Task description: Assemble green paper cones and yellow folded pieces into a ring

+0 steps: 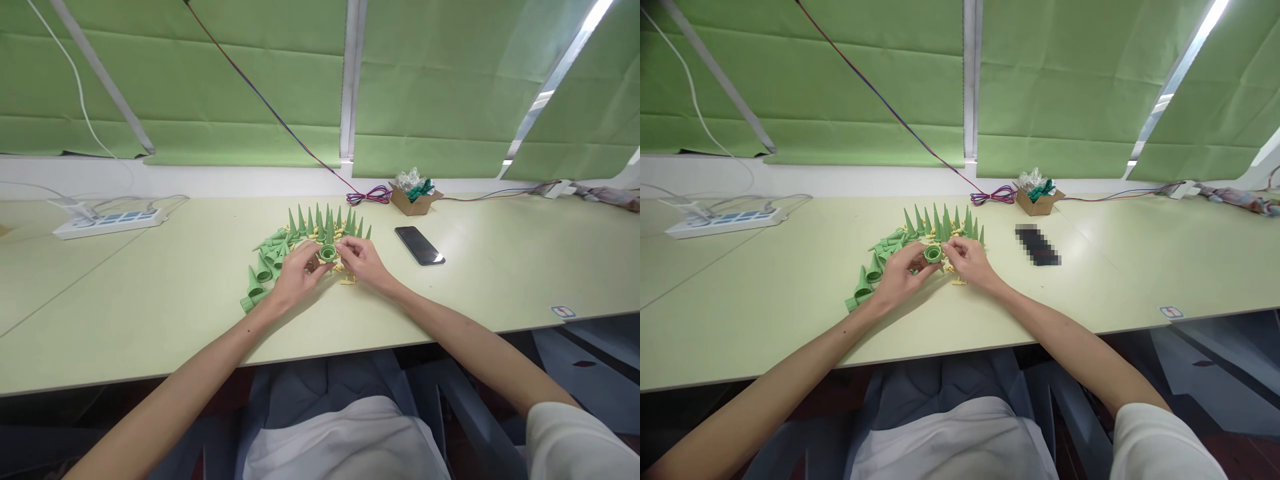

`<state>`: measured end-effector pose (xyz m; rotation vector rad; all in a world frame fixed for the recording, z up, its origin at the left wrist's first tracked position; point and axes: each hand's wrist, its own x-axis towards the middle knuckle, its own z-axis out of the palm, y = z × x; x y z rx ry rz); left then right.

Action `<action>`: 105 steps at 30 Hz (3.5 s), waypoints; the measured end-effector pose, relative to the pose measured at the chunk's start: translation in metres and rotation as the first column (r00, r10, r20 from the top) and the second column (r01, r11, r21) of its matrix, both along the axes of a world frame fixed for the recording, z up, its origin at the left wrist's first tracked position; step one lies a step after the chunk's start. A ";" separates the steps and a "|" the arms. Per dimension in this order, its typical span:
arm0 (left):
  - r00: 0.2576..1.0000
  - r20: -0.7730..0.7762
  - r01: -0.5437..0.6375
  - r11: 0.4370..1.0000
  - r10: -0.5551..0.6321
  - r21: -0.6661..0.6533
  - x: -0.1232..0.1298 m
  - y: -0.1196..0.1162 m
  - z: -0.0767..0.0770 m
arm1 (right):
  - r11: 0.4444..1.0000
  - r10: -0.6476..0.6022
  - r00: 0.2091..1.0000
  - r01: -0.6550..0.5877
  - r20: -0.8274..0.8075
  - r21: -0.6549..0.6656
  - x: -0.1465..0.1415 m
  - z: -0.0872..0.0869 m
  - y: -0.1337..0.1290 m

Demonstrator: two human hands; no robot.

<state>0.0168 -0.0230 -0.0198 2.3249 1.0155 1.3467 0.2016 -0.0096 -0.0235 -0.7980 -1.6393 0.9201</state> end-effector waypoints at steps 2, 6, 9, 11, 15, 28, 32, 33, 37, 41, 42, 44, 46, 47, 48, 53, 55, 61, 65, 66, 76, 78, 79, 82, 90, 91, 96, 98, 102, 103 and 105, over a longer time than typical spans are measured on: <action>1.000 -0.023 0.007 0.998 -0.005 0.059 -0.001 0.000 0.000 | 1.000 0.006 1.000 -0.006 -0.004 -0.007 0.000 0.000 0.000; 0.998 -0.056 0.010 0.992 -0.003 0.124 0.000 0.000 0.001 | 1.000 0.006 1.000 -0.006 -0.006 -0.020 0.000 0.001 0.000; 0.998 -0.064 0.006 0.991 0.002 0.135 0.002 -0.002 0.002 | 1.000 -0.009 1.000 0.009 -0.007 -0.014 -0.001 0.001 0.000; 0.997 -0.070 -0.003 0.992 0.012 0.125 0.003 -0.003 0.003 | 1.000 -0.017 1.000 0.017 -0.009 -0.010 -0.002 0.002 0.000; 0.997 -0.064 -0.032 0.997 0.036 0.075 0.003 -0.003 0.002 | 1.000 -0.030 0.999 0.030 -0.016 -0.009 -0.002 0.002 0.000; 0.891 0.454 0.310 0.715 0.012 -0.627 0.006 -0.007 0.022 | 0.986 -0.153 0.988 0.152 0.000 0.061 0.001 0.005 -0.002; 0.761 0.640 0.528 0.467 0.110 -0.709 0.005 -0.006 0.025 | 0.977 -0.164 0.984 0.152 0.069 0.150 0.001 0.005 -0.006; 0.742 0.658 0.558 0.426 0.129 -0.712 0.005 -0.006 0.025 | 0.975 -0.165 0.983 0.150 0.082 0.166 0.001 0.005 -0.006; 0.719 0.680 0.602 0.358 0.147 -0.714 0.006 -0.007 0.026 | 0.970 -0.160 0.981 0.135 0.112 0.203 0.002 0.004 -0.006; 0.736 0.658 0.597 0.306 0.160 -0.742 0.005 -0.007 0.024 | 0.971 -0.139 0.982 0.109 0.131 0.211 0.003 0.004 -0.006; 0.741 0.652 0.594 0.294 0.161 -0.748 0.004 -0.006 0.024 | 0.972 -0.135 0.982 0.105 0.135 0.208 0.003 0.004 -0.006; 0.744 0.650 0.599 0.273 0.157 -0.752 0.003 -0.005 0.023 | 0.974 -0.125 0.982 0.094 0.144 0.205 0.003 0.004 -0.006; 0.741 0.654 0.609 0.257 0.152 -0.750 0.002 -0.004 0.022 | 0.974 -0.114 0.982 0.080 0.151 0.211 0.003 0.004 -0.007; 0.742 0.655 0.613 0.250 0.145 -0.749 0.001 -0.004 0.023 | 0.974 -0.109 0.982 0.074 0.153 0.216 0.003 0.005 -0.007; 0.744 0.655 0.615 0.247 0.132 -0.749 0.001 -0.004 0.023 | 0.973 -0.105 0.982 0.069 0.156 0.220 0.002 0.005 -0.007; 0.754 0.655 0.623 0.273 0.037 -0.733 0.000 -0.006 0.023 | 0.974 -0.111 0.979 0.073 0.172 0.213 0.002 0.005 -0.008; 0.756 0.655 0.623 0.292 0.015 -0.726 0.000 -0.006 0.022 | 0.973 -0.118 0.977 0.078 0.178 0.217 0.002 0.005 -0.008; 0.783 0.621 0.590 0.371 -0.044 -0.717 0.001 -0.010 0.022 | 0.976 -0.100 0.980 0.063 0.170 0.210 0.003 0.004 -0.006; 0.822 0.557 0.534 0.499 -0.117 -0.682 0.003 -0.012 0.021 | 0.979 -0.107 0.980 0.075 0.168 0.188 0.003 0.005 -0.007; 0.837 0.529 0.510 0.544 -0.138 -0.666 0.003 -0.013 0.021 | 0.980 -0.108 0.980 0.077 0.166 0.183 0.003 0.006 -0.007; 0.967 0.204 0.240 0.830 -0.155 -0.504 0.006 -0.017 0.022 | 0.992 -0.086 0.989 0.074 0.117 0.105 0.001 0.006 -0.005; 0.977 0.168 0.193 0.864 -0.128 -0.465 0.007 -0.016 0.018 | 0.994 -0.070 0.992 0.062 0.102 0.085 0.001 0.006 -0.005; 0.983 0.147 0.168 0.877 -0.112 -0.450 0.007 -0.016 0.017 | 0.996 -0.064 0.994 0.057 0.094 0.075 0.001 0.006 -0.004; 0.996 0.062 0.081 0.917 -0.061 -0.392 0.006 -0.016 0.013 | 0.998 -0.048 0.996 0.045 0.076 0.049 0.001 0.005 -0.004; 0.991 -0.134 0.020 1.000 -0.020 -0.004 -0.002 -0.002 -0.001 | 1.000 0.013 1.000 -0.013 0.008 -0.017 -0.001 -0.001 0.001; 0.990 -0.138 0.022 1.000 -0.022 0.003 -0.002 -0.001 -0.002 | 1.000 0.013 1.000 -0.013 0.001 -0.021 -0.002 -0.001 0.002; 0.997 -0.075 -0.006 0.992 -0.003 -0.123 0.001 -0.005 0.003 | 0.999 -0.015 0.999 0.014 -0.031 -0.031 -0.002 0.001 0.003; 0.999 -0.046 -0.022 0.977 0.013 -0.211 0.003 -0.008 0.008 | 0.999 -0.022 0.998 0.020 -0.051 -0.034 -0.002 0.002 0.003; 0.999 0.050 0.009 0.925 0.010 -0.379 0.006 -0.010 0.015 | 0.998 -0.056 0.995 0.056 -0.077 -0.009 -0.002 0.001 0.004; 0.996 0.088 0.024 0.911 0.013 -0.411 0.005 -0.009 0.016 | 0.998 -0.066 0.994 0.066 -0.086 -0.002 -0.002 0.001 0.004; 0.986 0.168 0.077 0.867 0.008 -0.492 0.005 -0.006 0.015 | 0.997 -0.079 0.991 0.080 -0.107 -0.001 -0.001 -0.001 0.005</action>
